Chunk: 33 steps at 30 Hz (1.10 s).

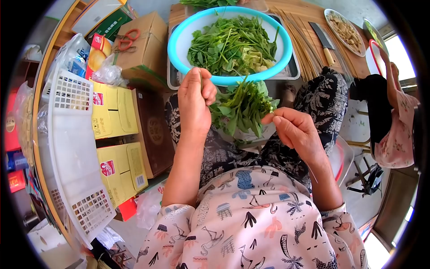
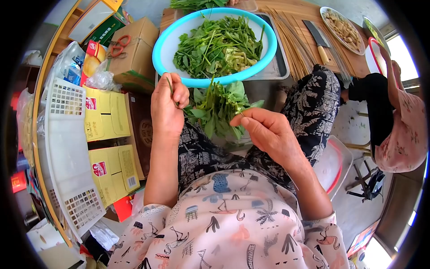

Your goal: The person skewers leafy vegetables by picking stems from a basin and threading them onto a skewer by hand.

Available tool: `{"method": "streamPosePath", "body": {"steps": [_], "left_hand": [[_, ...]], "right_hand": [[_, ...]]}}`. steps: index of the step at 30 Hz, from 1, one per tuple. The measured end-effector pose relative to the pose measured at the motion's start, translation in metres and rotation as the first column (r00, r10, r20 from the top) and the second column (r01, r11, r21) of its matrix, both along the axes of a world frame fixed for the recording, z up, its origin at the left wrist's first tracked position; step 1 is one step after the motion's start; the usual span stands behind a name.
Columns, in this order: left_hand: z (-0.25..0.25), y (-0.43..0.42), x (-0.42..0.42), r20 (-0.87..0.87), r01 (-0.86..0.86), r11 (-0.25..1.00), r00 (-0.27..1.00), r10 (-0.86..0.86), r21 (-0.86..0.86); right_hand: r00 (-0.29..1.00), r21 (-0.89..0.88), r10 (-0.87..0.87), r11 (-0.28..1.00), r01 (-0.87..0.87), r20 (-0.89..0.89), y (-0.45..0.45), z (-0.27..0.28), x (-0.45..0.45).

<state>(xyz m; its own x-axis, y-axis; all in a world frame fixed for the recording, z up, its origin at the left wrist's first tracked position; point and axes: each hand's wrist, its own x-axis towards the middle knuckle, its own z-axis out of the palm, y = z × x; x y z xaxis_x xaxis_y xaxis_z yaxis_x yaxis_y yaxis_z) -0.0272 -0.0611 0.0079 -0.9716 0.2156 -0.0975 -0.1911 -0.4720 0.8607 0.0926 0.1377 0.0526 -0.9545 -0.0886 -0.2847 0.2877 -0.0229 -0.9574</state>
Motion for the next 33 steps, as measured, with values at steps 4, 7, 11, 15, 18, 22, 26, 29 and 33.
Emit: {"method": "streamPosePath", "body": {"steps": [4, 7, 11, 15, 18, 22, 26, 29, 33], "left_hand": [[0.003, 0.006, 0.002, 0.003, -0.093, 0.996, 0.996, 0.093, -0.015], [0.004, 0.007, 0.002, -0.032, -0.103, 0.995, 0.994, 0.103, 0.007], [0.007, 0.008, 0.004, -0.056, -0.076, 0.997, 0.996, 0.076, 0.004], [0.006, 0.004, 0.005, -0.051, -0.021, 1.000, 0.998, 0.020, -0.016], [0.012, 0.004, 0.006, -0.009, 0.008, 1.000, 1.000, -0.008, 0.007], [0.014, 0.002, 0.004, 0.069, 0.082, 0.994, 0.994, -0.088, 0.076], [0.012, 0.001, 0.004, 0.114, 0.128, 0.985, 0.983, -0.142, 0.117], [0.012, 0.002, 0.004, 0.141, 0.145, 0.981, 0.976, -0.164, 0.132], [0.012, 0.004, 0.002, 0.163, 0.124, 0.980, 0.975, -0.149, 0.154]], "right_hand": [[1.000, -0.024, 0.019, 1.000, -0.018, 0.024, -0.002, 0.003, 0.002], [1.000, -0.042, 0.022, 0.999, -0.022, 0.016, -0.004, 0.003, 0.002], [0.999, -0.056, 0.034, 0.998, -0.032, 0.033, -0.004, 0.006, 0.001], [0.999, -0.070, 0.036, 0.997, -0.034, 0.038, -0.006, 0.005, 0.003], [0.999, -0.070, 0.036, 0.997, -0.033, 0.039, -0.007, 0.006, 0.003], [0.999, -0.057, 0.036, 0.998, -0.034, 0.036, -0.006, 0.008, 0.002], [0.998, -0.069, 0.041, 0.997, -0.039, 0.039, -0.005, 0.008, 0.003], [0.998, -0.076, 0.046, 0.996, -0.042, 0.047, -0.004, 0.008, 0.003], [0.998, -0.064, 0.041, 0.997, -0.039, 0.040, -0.003, 0.010, 0.003]]}}
